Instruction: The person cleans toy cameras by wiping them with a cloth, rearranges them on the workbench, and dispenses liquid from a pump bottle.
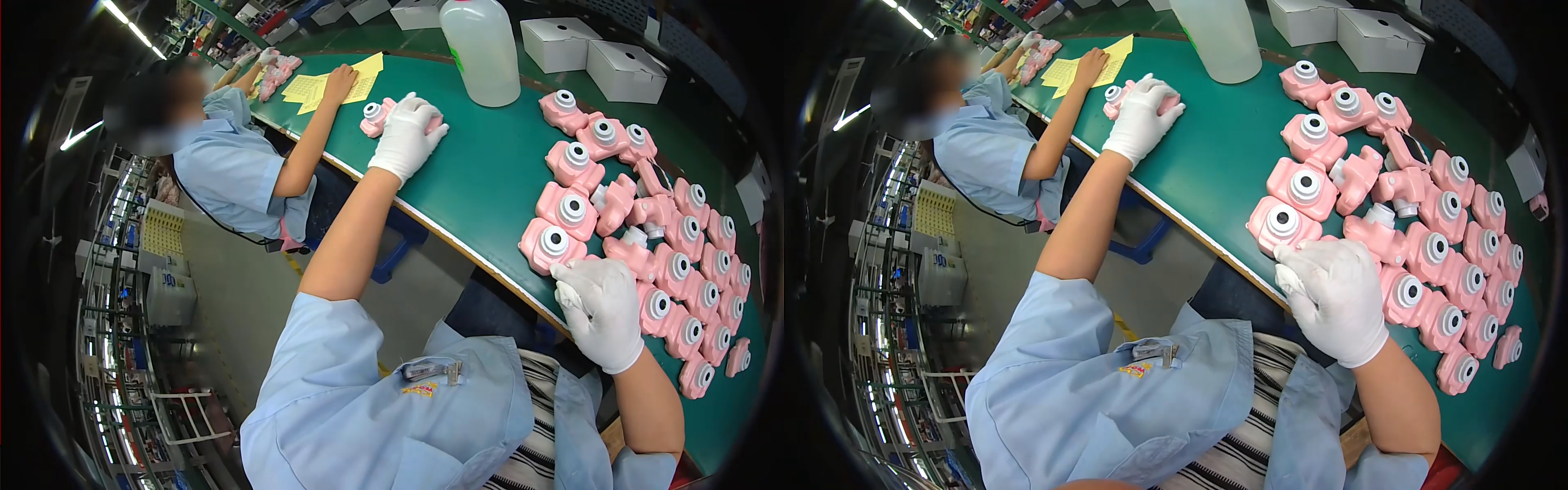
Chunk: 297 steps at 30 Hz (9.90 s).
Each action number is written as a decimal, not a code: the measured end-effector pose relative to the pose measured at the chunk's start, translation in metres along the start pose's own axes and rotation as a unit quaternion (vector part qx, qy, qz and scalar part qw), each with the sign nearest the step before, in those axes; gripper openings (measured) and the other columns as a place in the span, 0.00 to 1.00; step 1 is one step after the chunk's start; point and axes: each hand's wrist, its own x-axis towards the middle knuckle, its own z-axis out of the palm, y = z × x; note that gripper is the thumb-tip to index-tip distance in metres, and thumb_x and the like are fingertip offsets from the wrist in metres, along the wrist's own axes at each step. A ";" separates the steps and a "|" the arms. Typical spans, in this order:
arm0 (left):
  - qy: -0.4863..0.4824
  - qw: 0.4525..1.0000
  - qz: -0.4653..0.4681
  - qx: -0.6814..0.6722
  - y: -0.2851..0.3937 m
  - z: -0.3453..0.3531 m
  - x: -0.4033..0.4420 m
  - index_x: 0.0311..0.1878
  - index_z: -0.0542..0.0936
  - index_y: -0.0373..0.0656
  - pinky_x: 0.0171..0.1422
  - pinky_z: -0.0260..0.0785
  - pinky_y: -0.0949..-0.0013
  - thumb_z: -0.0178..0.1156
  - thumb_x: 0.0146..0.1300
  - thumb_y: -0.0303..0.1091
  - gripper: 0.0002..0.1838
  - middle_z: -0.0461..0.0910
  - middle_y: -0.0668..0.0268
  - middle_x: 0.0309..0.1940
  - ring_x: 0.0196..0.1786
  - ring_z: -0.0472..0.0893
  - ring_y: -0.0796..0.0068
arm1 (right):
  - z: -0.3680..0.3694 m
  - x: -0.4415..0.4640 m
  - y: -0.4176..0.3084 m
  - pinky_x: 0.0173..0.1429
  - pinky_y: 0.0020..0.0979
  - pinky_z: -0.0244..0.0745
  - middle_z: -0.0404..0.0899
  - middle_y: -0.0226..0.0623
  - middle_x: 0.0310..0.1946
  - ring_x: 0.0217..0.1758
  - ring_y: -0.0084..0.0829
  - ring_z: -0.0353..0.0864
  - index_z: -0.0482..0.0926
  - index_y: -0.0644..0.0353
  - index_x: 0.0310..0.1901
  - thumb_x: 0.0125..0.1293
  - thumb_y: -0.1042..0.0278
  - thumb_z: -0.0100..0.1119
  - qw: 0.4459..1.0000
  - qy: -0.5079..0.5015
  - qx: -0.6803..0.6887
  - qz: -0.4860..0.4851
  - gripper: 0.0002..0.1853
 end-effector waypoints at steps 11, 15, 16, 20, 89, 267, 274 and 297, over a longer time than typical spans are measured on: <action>0.127 0.982 -0.005 -0.138 0.060 -0.021 -0.015 0.46 0.81 0.44 0.65 0.65 0.54 0.69 0.55 0.31 0.15 0.77 0.53 0.51 0.62 0.72 0.46 | 0.000 0.002 -0.001 0.35 0.40 0.66 0.79 0.37 0.31 0.32 0.39 0.78 0.79 0.60 0.45 0.50 0.77 0.64 1.000 0.006 -0.004 -0.019 0.17; 0.084 0.962 0.046 -0.256 0.133 -0.028 -0.030 0.46 0.80 0.44 0.67 0.64 0.51 0.70 0.54 0.33 0.16 0.76 0.53 0.51 0.63 0.71 0.44 | 0.001 -0.001 0.002 0.36 0.39 0.67 0.79 0.36 0.32 0.34 0.39 0.78 0.79 0.59 0.47 0.50 0.76 0.63 1.000 0.003 -0.004 -0.022 0.18; 0.075 0.959 0.064 -0.266 0.148 -0.026 -0.034 0.47 0.80 0.45 0.67 0.64 0.50 0.70 0.54 0.33 0.17 0.76 0.53 0.52 0.63 0.71 0.43 | 0.001 -0.002 0.002 0.37 0.39 0.67 0.79 0.36 0.33 0.34 0.39 0.78 0.79 0.59 0.47 0.51 0.76 0.62 1.000 0.001 -0.006 -0.021 0.18; 0.047 0.956 0.058 -0.284 0.192 -0.017 -0.042 0.48 0.79 0.46 0.68 0.62 0.48 0.70 0.52 0.34 0.18 0.76 0.55 0.51 0.61 0.72 0.42 | 0.001 -0.005 0.002 0.41 0.39 0.67 0.79 0.35 0.36 0.38 0.38 0.78 0.78 0.58 0.49 0.51 0.76 0.61 1.000 -0.008 -0.014 -0.015 0.20; 0.043 0.932 0.102 -0.345 0.210 -0.008 -0.048 0.48 0.79 0.46 0.59 0.67 0.52 0.73 0.45 0.29 0.24 0.74 0.58 0.55 0.59 0.74 0.50 | -0.271 -0.023 0.269 0.44 0.37 0.80 0.83 0.42 0.42 0.41 0.37 0.84 0.78 0.62 0.50 0.74 0.53 0.47 0.723 0.438 0.027 0.533 0.20; 0.086 0.923 0.111 -0.359 0.232 -0.008 -0.033 0.45 0.79 0.41 0.63 0.69 0.53 0.69 0.51 0.25 0.16 0.81 0.56 0.42 0.48 0.80 0.51 | -0.083 -0.016 0.003 0.44 0.20 0.73 0.83 0.31 0.41 0.40 0.18 0.80 0.81 0.63 0.46 0.72 0.62 0.52 0.891 0.226 0.185 0.349 0.14; 0.070 0.929 0.098 -0.349 0.234 -0.008 -0.040 0.48 0.79 0.43 0.64 0.65 0.52 0.67 0.54 0.25 0.17 0.80 0.58 0.47 0.58 0.75 0.49 | -0.077 -0.008 0.011 0.47 0.24 0.74 0.82 0.34 0.36 0.40 0.20 0.79 0.82 0.65 0.41 0.72 0.62 0.52 0.915 0.114 0.184 0.340 0.14; 0.002 0.921 0.079 -0.380 0.223 -0.017 -0.028 0.39 0.79 0.46 0.52 0.69 0.48 0.67 0.47 0.22 0.14 0.78 0.65 0.36 0.52 0.76 0.45 | -0.226 0.102 0.364 0.41 0.34 0.76 0.82 0.44 0.38 0.40 0.35 0.83 0.79 0.58 0.46 0.72 0.53 0.45 0.859 0.249 -0.037 0.445 0.18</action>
